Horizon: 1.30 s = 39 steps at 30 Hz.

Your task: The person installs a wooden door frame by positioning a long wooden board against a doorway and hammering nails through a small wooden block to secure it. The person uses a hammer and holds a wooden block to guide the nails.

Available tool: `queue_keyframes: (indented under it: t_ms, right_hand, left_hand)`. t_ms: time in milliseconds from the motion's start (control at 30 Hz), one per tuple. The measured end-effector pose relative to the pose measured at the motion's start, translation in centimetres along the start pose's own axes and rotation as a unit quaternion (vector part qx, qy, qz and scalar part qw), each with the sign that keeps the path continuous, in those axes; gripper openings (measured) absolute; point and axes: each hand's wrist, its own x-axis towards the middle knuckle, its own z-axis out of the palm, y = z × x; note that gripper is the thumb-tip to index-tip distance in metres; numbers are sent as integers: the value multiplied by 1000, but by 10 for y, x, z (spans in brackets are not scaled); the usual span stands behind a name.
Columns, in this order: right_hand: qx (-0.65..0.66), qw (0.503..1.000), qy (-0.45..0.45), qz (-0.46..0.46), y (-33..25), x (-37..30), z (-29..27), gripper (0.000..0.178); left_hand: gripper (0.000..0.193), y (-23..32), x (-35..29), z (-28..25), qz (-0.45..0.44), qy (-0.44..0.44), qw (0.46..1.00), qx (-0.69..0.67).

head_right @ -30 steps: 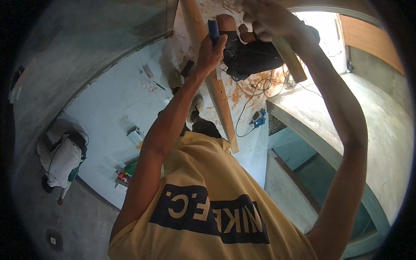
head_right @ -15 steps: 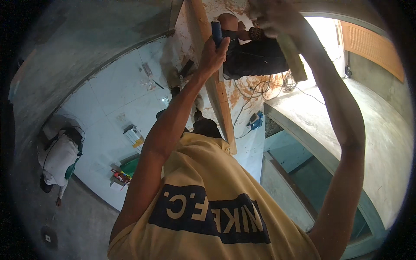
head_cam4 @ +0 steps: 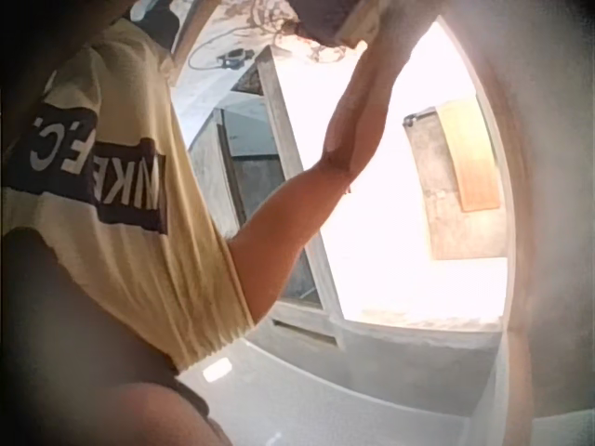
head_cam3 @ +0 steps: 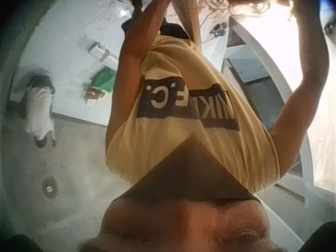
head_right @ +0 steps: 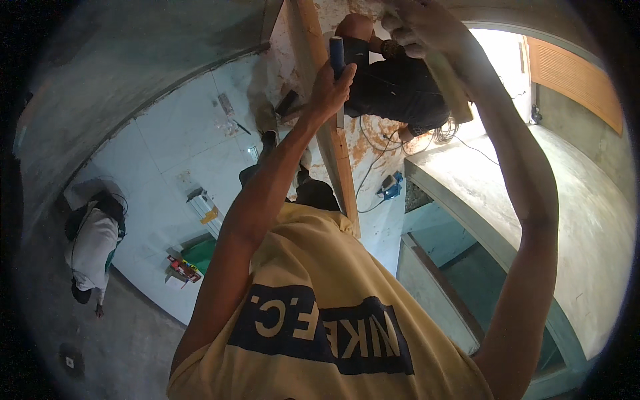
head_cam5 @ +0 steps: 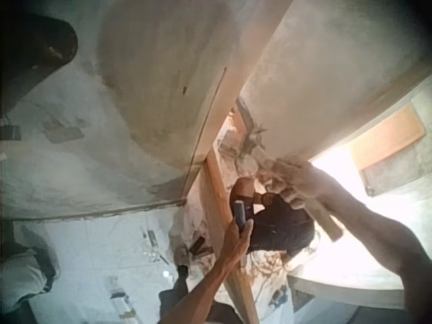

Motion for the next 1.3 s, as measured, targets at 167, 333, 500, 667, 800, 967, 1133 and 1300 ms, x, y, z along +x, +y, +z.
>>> queue_keyframes:
  t_ms: [167, 333, 500, 667, 800, 967, 1133, 1300]
  right_hand:
    - [-145, 989, 9, 15, -11, -19, 28, 37]
    - [-117, 982, 140, -42, 13, -30, 40, 36]
    - [-38, 999, -1, -5, 9, -31, 22, 43]
    - [-53, 998, -37, 9, 11, -34, 35, 42]
    - [-109, 986, 116, -42, 11, -38, 44, 37]
    - [-127, 988, 76, -43, -1, -38, 36, 31]
    - [-110, 984, 103, -93, 9, -32, 41, 30]
    - [-98, 990, 95, -48, 6, -32, 46, 32]
  left_hand:
    - [43, 9, -8, -5, -7, -13, 1000, -6]
    - [41, 25, -26, 4, 44, 24, 997, 63]
    - [40, 20, -28, -4, 6, 1, 1000, -4]
    - [38, 9, -24, -6, 27, 8, 999, 16]
    - [36, 14, -24, -9, 15, 9, 999, 30]
    - [34, 22, -26, -14, -5, 7, 1000, 3]
    - [32, 19, -23, -13, -30, -7, 999, 9]
    - [30, 15, -25, -14, -10, -2, 999, -31]
